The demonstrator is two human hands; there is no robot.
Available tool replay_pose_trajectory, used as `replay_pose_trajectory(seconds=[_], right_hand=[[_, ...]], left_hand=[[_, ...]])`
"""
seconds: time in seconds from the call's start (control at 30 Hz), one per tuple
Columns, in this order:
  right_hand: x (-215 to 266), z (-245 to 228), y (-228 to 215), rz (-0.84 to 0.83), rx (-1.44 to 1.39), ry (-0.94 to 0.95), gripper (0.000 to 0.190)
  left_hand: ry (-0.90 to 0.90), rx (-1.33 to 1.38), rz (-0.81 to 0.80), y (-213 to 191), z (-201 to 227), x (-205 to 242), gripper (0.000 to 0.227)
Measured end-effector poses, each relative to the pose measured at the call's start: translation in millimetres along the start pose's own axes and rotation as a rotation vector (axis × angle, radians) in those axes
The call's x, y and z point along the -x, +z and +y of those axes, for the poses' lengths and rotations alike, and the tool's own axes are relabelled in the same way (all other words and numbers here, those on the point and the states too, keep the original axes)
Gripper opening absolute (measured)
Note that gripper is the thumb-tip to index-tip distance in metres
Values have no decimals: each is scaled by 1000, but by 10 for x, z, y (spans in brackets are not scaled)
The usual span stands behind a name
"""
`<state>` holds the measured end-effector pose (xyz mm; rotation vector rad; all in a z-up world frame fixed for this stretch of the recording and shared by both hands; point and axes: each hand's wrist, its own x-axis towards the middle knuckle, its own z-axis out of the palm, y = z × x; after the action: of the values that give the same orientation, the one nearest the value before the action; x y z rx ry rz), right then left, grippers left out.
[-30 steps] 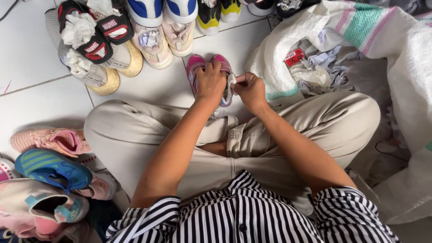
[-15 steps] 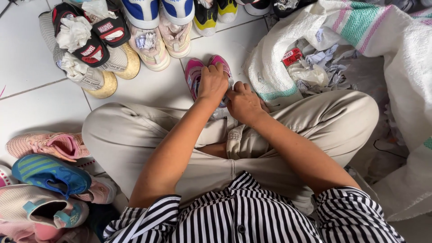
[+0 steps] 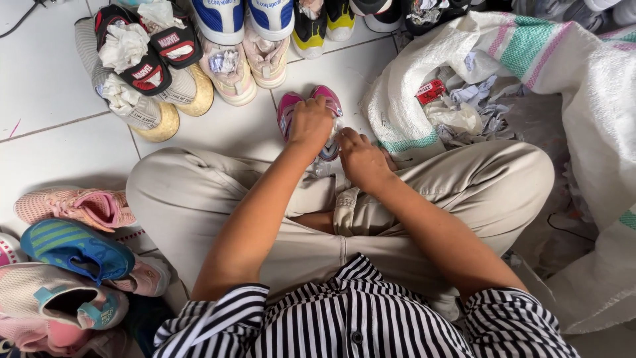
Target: The person sits on the floor and stuffs crumpled paper into a pair of light blue sandals, then into a pair of pink sneakers. The person retrieves paper from a large white sack and places it inside the shoes to maintain their shape.
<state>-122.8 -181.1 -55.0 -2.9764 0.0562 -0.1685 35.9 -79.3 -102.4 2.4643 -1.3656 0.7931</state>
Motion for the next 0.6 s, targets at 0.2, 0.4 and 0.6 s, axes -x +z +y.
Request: replay_pose_trajectory(seconds=[0.2,0.4,0.6], right_hand=[[-183,-140,-194,104,13,-115,30],[-190,-236,-575,160,152,-222,30],[-256,17,66,72,-303,164,22]], left_hand=[[-135,223,-64,-313,-218,39,11],[-195,339,-166,-515,-250,-47,12],[-27,88,32,-563,-96,-63,25]])
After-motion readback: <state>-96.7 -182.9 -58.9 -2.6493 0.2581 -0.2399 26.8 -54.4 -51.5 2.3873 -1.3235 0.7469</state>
